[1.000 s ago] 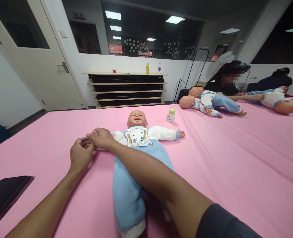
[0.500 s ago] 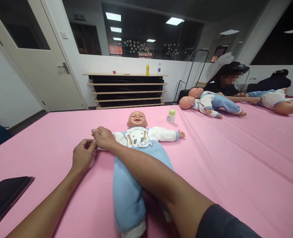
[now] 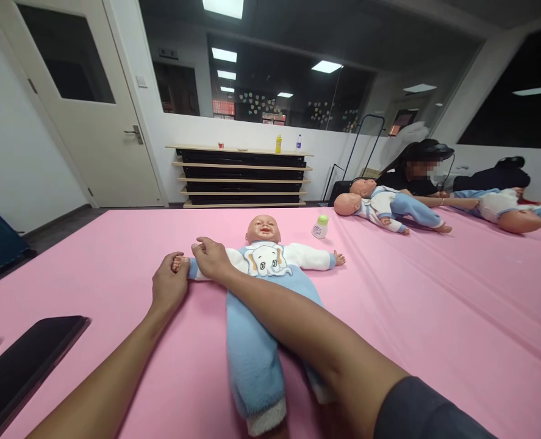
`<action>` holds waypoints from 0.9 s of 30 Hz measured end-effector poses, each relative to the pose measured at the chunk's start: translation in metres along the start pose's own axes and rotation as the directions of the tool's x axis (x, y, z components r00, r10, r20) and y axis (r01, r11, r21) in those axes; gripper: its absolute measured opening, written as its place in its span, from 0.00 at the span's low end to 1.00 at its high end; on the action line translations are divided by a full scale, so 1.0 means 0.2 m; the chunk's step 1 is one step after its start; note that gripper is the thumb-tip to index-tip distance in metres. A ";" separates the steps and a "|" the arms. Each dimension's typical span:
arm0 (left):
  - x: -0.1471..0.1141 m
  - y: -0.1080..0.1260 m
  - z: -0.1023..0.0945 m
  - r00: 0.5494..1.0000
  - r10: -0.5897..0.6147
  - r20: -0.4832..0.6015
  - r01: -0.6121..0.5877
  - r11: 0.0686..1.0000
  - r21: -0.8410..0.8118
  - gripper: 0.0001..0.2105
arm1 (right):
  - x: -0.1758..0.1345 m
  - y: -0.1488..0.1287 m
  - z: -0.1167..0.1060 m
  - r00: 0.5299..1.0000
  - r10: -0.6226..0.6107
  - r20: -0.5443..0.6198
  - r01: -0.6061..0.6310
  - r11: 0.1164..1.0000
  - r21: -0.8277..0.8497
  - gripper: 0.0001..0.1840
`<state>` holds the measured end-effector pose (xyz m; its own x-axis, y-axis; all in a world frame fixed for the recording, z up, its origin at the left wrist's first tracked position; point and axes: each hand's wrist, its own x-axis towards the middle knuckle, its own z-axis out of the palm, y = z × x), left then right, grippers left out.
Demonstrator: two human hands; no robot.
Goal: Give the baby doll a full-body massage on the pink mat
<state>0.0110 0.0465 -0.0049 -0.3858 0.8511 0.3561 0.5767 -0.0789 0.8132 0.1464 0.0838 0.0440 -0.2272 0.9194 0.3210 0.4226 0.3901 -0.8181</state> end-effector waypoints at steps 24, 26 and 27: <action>0.02 -0.07 0.00 0.966 0.217 -0.138 -0.179 0.953 0.245 0.17 | -1.48 -0.06 -0.98 0.975 -0.157 -0.157 0.088 0.923 -0.373 0.21; -0.02 -0.03 0.00 0.950 0.269 -0.159 -0.221 0.938 0.266 0.18 | -1.61 -0.03 -0.93 0.961 -0.245 -0.129 0.158 0.867 -0.473 0.31; -0.04 -0.01 0.00 0.940 0.304 -0.152 -0.254 0.926 0.280 0.18 | -1.65 -0.01 -0.90 0.951 -0.292 -0.105 0.199 0.833 -0.516 0.36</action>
<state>0.0130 0.0401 -0.0091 -0.2966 0.6975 0.6523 0.8335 -0.1443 0.5334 0.3780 -0.2115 0.0245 -0.2476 0.7653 0.5941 0.7594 0.5342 -0.3715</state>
